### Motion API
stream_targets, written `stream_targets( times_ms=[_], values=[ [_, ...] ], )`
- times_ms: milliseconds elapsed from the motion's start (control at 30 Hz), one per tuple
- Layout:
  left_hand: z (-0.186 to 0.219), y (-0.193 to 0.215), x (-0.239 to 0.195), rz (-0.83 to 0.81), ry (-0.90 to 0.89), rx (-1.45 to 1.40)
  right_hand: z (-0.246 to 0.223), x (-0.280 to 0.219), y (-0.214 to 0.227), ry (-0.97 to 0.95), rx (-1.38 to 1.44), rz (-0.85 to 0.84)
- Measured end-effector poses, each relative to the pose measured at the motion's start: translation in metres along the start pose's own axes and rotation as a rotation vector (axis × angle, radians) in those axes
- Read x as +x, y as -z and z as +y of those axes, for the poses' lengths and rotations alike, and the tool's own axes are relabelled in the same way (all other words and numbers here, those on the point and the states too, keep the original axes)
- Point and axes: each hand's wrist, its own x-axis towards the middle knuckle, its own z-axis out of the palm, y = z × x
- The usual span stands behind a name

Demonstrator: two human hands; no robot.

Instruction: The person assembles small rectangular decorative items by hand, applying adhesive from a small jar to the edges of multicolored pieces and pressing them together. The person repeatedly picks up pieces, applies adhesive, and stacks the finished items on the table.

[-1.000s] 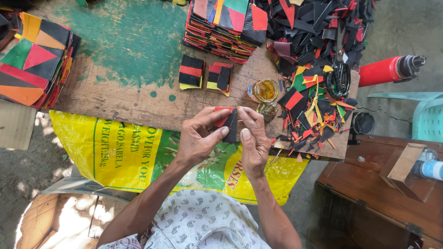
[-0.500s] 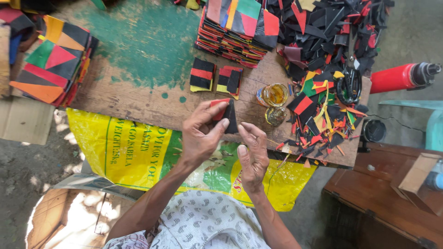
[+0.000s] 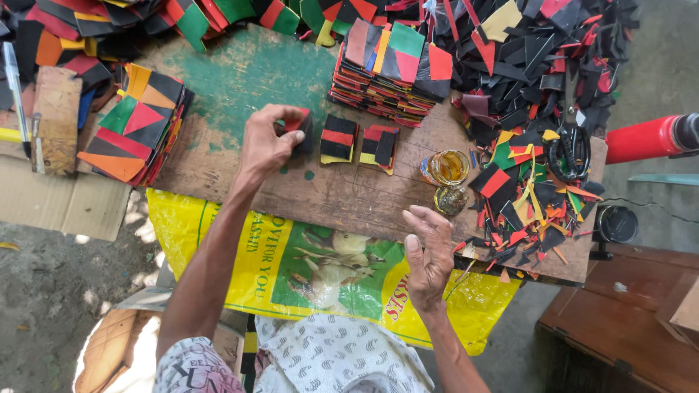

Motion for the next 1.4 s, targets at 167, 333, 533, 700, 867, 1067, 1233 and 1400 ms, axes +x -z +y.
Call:
stream_targets(
  times_ms=[167, 333, 533, 700, 867, 1067, 1233, 1400],
  values=[
    [-0.010, -0.008, 0.014, -0.070, -0.019, 0.101, 0.008, 0.004, 0.006, 0.003, -0.085, 0.003],
    [-0.011, -0.008, 0.016, -0.088, -0.122, 0.183, 0.018, 0.041, 0.042, 0.068, -0.275, 0.019],
    [-0.002, -0.010, 0.010, -0.112, -0.179, 0.456, 0.038, 0.107, 0.082, 0.133, -0.659, -0.275],
    [-0.002, -0.011, -0.001, 0.020, -0.256, 0.582, 0.056, 0.132, 0.079, 0.129, -0.848, -0.520],
    [-0.001, -0.007, 0.001, -0.016, -0.261, 0.587, 0.069, 0.141, 0.070, 0.101, -0.952, -0.631],
    [0.033, 0.006, 0.016, 0.144, -0.337, 0.343, 0.059, 0.131, 0.091, 0.145, -0.739, -0.398],
    [0.080, -0.022, 0.071, 0.122, -0.524, 0.238, 0.060, 0.145, 0.071, 0.048, -0.856, -0.585],
    [0.109, -0.045, 0.117, -0.019, -0.480, 0.343, 0.052, 0.146, 0.073, 0.053, -0.851, -0.583]
  ],
)
